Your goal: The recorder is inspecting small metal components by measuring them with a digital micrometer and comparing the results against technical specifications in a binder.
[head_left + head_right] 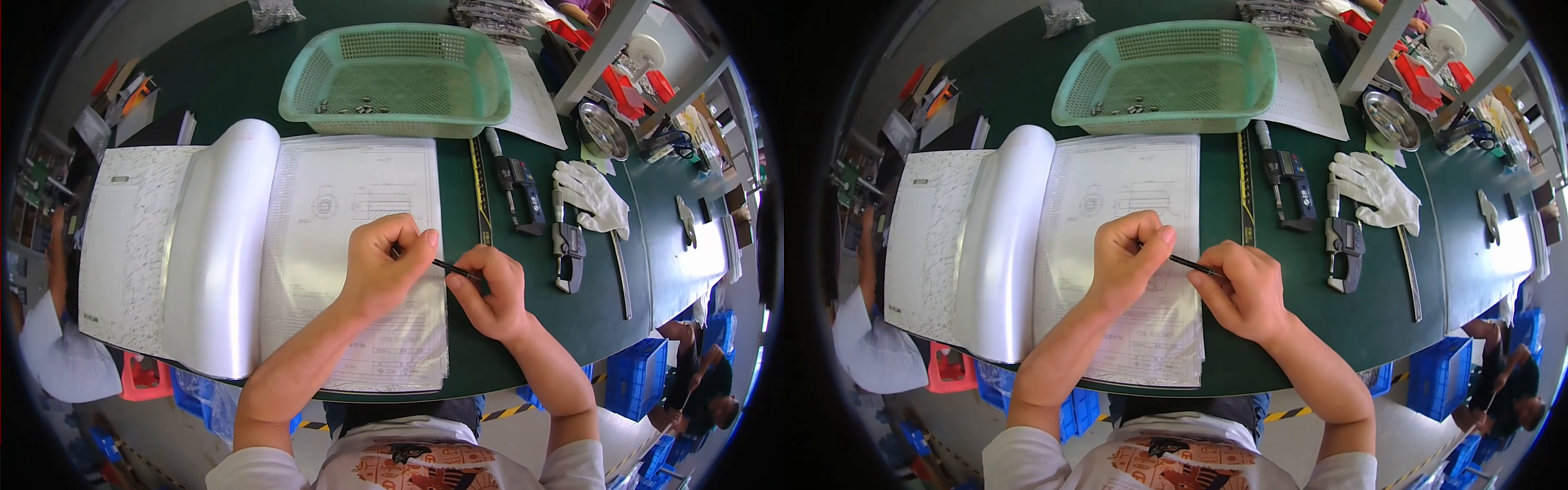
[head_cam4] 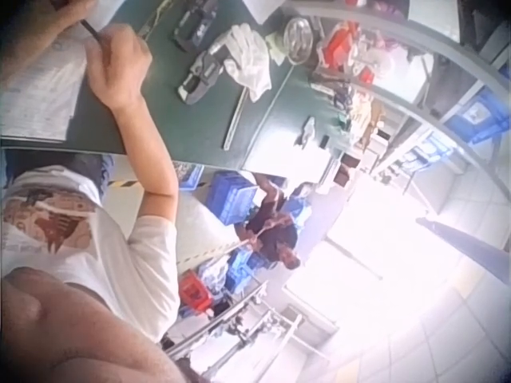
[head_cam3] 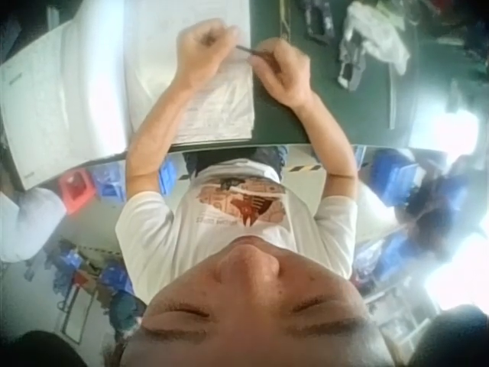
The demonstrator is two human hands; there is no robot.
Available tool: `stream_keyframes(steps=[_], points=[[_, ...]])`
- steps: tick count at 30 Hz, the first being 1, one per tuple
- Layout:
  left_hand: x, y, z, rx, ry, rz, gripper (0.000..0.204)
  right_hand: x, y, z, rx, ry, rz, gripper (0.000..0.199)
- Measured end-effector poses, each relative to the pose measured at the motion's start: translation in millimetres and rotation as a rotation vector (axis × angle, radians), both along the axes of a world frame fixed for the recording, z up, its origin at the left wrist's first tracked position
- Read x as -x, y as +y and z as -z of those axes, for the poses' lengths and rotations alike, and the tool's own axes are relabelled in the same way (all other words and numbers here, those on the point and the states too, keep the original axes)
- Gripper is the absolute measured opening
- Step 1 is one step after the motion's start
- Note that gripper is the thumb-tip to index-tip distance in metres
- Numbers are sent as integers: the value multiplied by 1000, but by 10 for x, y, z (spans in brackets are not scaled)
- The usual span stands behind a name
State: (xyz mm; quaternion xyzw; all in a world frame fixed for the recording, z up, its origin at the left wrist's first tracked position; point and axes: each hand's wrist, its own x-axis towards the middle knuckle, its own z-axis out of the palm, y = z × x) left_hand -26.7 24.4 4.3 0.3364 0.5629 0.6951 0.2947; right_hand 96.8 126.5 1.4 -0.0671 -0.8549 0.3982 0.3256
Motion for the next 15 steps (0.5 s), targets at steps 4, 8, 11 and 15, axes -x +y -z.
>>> stream_keyframes(steps=[4,8,11,15], points=[[-4,-3,-26,18,1,-6,35,-5,57,39,-94,-1,-76,10],[1,-7,-42,31,-21,0,36,-3,38,38,-38,-35,-102,10],[4,5,-17,40,12,-1,36,-15,45,25,-37,-66,-100,10],[9,6,-3,40,23,-5,36,-15,46,20,-19,-76,-113,12]])
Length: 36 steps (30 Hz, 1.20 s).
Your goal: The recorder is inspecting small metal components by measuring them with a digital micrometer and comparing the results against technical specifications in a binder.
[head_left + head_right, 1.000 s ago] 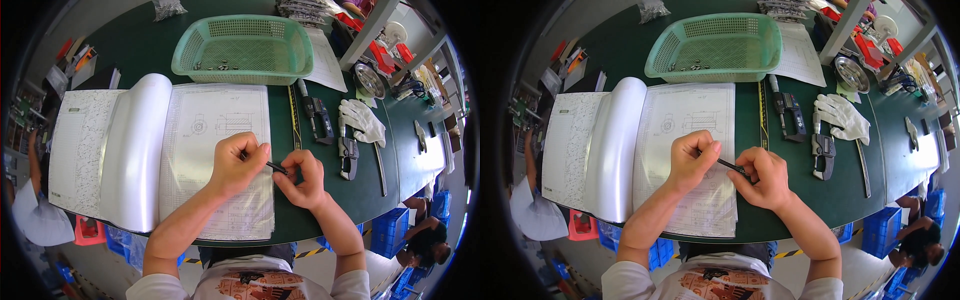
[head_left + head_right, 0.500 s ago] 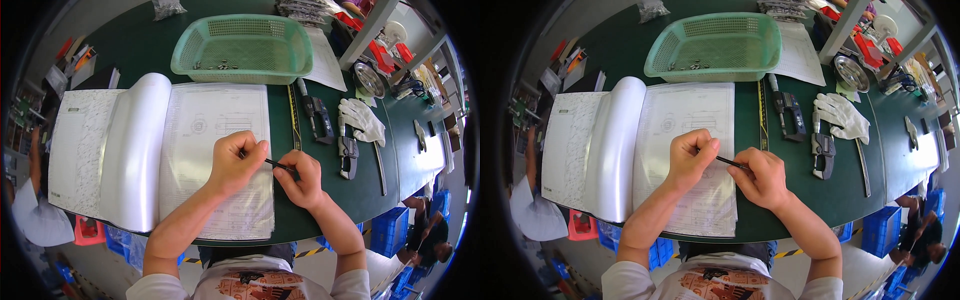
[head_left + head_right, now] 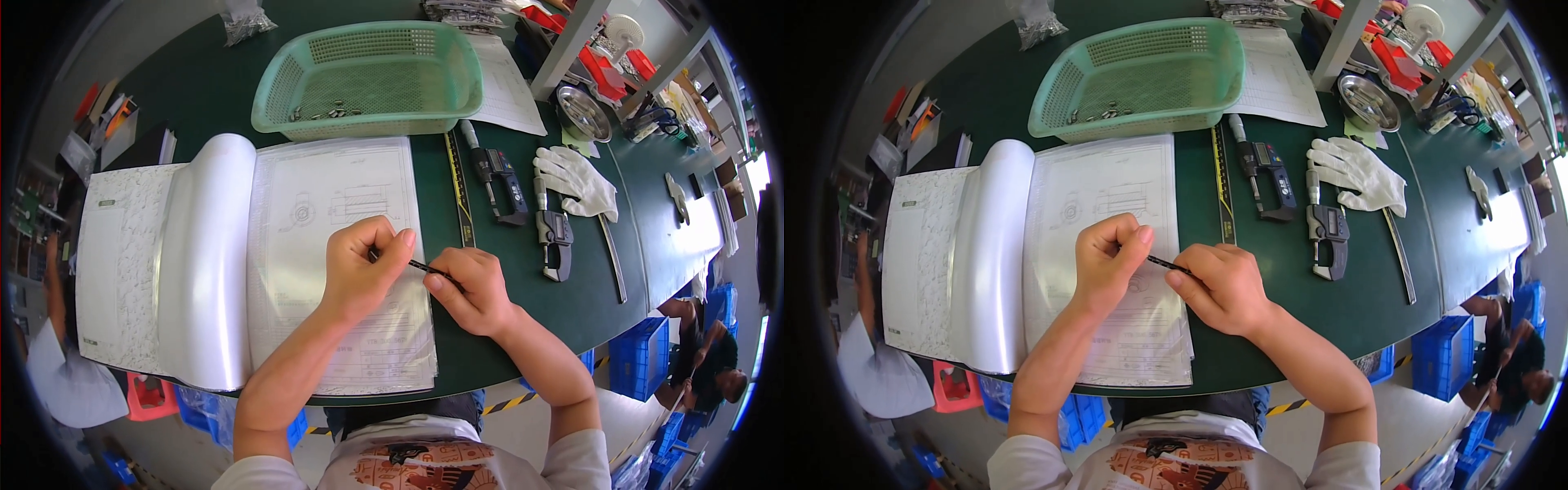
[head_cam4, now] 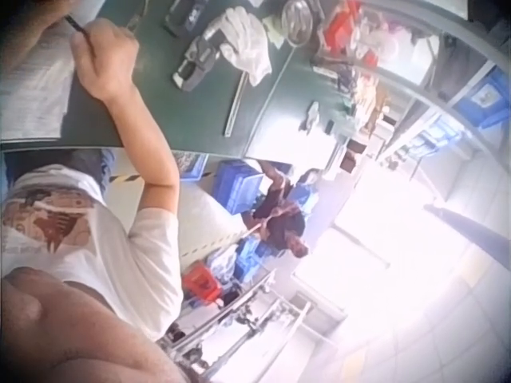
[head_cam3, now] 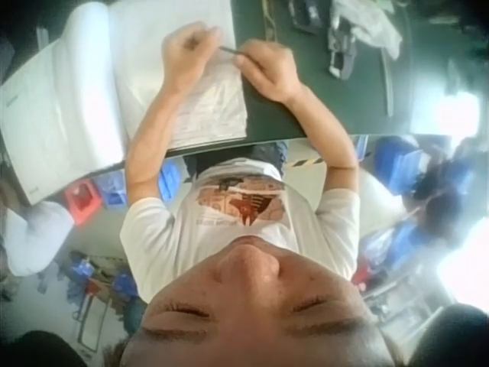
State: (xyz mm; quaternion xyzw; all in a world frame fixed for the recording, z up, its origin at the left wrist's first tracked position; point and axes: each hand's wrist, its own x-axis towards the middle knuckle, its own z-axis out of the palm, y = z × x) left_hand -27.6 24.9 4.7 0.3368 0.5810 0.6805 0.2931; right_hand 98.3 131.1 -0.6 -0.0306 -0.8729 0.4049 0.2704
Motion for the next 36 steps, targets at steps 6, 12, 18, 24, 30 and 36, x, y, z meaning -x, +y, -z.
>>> stream_keyframes(steps=[6,12,18,24,30,36], points=[[-44,0,-79,78,-77,21,30,-5,5,-8,-4,14,44,8],[0,-37,-97,77,-86,124,20,-16,23,26,26,18,39,10],[18,-43,-69,20,-52,160,15,-11,20,37,109,-19,3,15],[11,-18,-21,16,-7,133,18,-22,24,-3,130,-69,-7,16],[2,22,45,-5,149,55,28,-20,16,-7,69,-30,36,11],[-23,30,31,32,142,19,34,-14,-1,8,176,2,83,9]])
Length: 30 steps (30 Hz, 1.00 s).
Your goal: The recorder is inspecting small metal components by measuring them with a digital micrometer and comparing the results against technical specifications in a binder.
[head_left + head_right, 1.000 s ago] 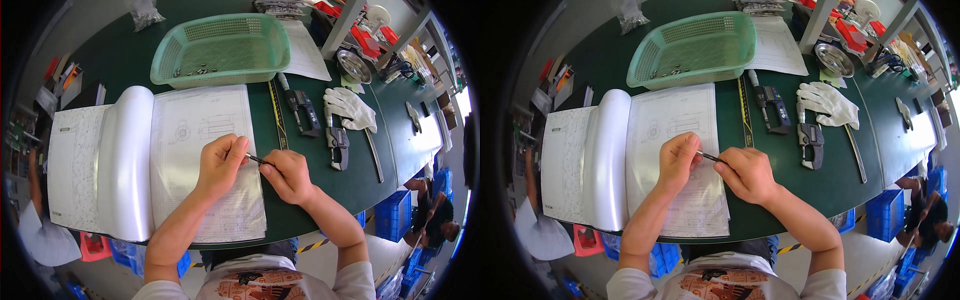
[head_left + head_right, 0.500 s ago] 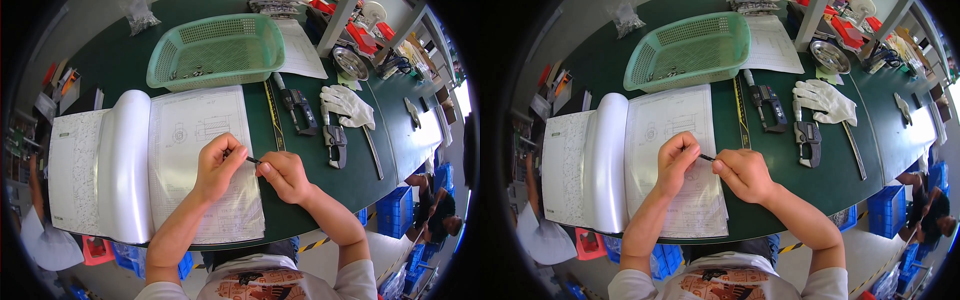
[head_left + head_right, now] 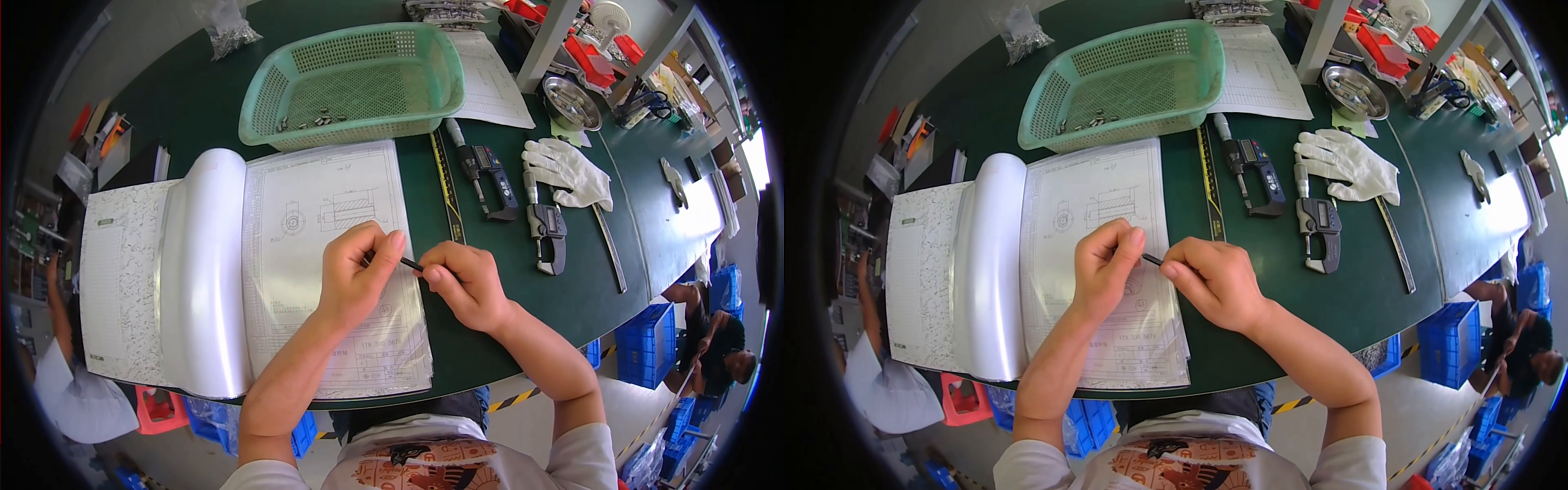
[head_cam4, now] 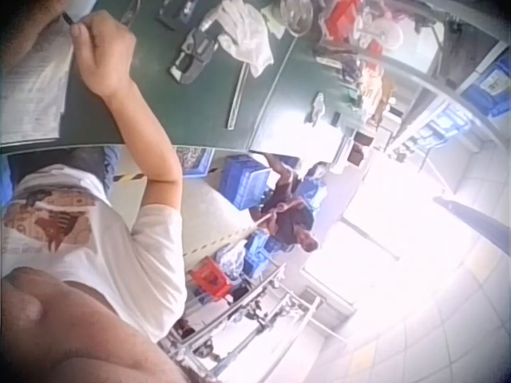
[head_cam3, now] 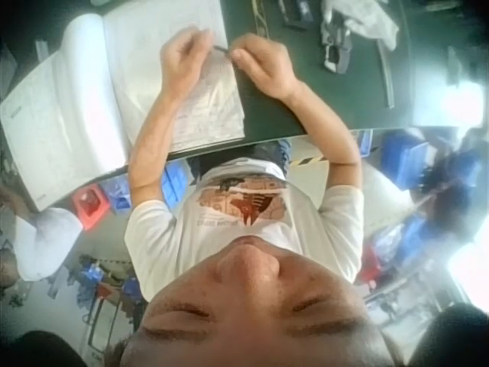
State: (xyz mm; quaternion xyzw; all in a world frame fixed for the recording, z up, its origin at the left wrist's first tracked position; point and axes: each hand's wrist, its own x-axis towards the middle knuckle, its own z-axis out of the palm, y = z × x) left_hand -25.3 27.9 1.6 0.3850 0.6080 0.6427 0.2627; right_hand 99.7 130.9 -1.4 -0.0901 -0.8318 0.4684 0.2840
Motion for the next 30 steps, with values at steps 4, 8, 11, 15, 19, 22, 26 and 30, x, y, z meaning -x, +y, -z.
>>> stream_keyframes(steps=[4,8,11,15,19,22,26,30], points=[[12,-12,51,8,32,-2,36,46,-38,7,30,128,91,14],[1,-12,17,9,22,-4,35,21,-18,-14,30,22,62,22],[-1,-3,8,26,67,13,34,25,32,87,-192,14,-46,30],[-19,6,-6,39,107,1,32,54,-35,31,-39,44,45,25],[-45,21,-34,49,167,10,32,26,-60,-1,57,-54,68,19],[-62,32,-29,63,192,-4,32,18,-64,-35,89,-31,79,13],[-67,30,-26,53,245,-26,32,24,-41,32,45,-47,36,15],[-39,-25,-22,74,244,-56,31,42,-70,-115,95,-146,-17,17]])
